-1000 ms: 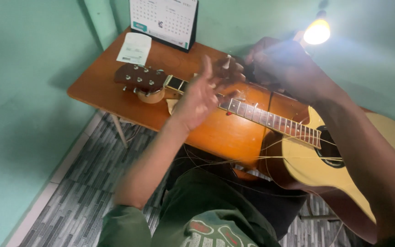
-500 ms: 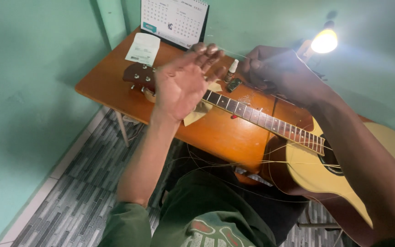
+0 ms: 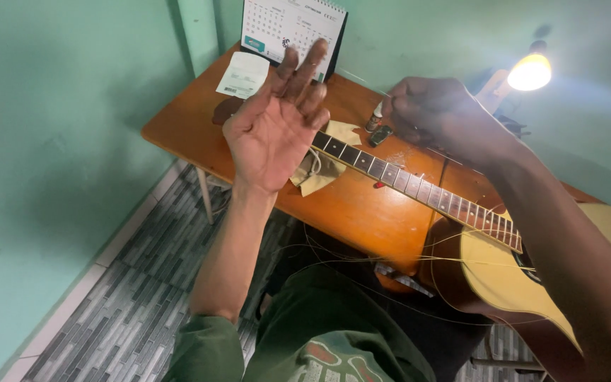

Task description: The person replaces a guitar string on an acoustic guitar. They first thread the string through the bridge and tie it off, then move to the headstock to wind the string onto the tuning peg using a red string winder tool.

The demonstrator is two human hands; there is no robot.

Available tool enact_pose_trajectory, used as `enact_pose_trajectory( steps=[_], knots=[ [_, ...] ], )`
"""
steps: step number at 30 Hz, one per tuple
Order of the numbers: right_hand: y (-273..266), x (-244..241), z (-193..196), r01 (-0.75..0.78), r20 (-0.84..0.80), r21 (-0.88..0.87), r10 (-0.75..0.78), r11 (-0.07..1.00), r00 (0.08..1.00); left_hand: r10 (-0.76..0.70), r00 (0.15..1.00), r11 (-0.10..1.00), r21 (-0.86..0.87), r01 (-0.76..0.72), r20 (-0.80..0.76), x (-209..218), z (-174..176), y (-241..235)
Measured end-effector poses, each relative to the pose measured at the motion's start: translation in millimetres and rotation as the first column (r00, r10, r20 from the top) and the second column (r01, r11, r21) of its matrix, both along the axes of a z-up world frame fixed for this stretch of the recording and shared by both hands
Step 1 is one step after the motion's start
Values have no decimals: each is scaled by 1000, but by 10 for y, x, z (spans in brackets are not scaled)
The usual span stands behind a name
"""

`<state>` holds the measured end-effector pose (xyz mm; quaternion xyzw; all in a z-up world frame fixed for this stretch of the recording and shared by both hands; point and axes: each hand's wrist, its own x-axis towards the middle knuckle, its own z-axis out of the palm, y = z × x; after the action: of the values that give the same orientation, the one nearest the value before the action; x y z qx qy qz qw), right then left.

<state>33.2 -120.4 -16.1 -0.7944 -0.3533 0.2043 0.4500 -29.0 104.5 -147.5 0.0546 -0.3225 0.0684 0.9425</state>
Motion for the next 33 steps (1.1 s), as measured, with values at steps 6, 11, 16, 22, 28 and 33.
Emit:
enact_pose_trajectory(
  steps=[6, 11, 16, 22, 28, 33],
  knots=[
    [265, 128, 12, -68, -153, 77, 79, 995, 985, -77, 992, 917, 398, 31, 100, -205, 3, 127],
    [426, -4, 12, -157, -139, -20, 153, 987, 978, 162, 979, 924, 329, -195, 127, -130, -232, 266],
    [629, -112, 23, -317, -148, 33, 318, 948, 936, 151, 986, 946, 278, -166, 74, -126, -223, 317],
    [875, -171, 52, -181, 112, 40, 175, 983, 978, 208, 978, 914, 354, -197, 5, -150, -94, 410],
    [879, -87, -25, -178, 130, 166, 157, 970, 979, 216, 976, 915, 356, -192, -31, -168, -11, 412],
    [873, -140, -60, -104, 227, 253, 46, 962, 973, 240, 970, 899, 387, -206, -40, -176, 22, 411]
  ],
)
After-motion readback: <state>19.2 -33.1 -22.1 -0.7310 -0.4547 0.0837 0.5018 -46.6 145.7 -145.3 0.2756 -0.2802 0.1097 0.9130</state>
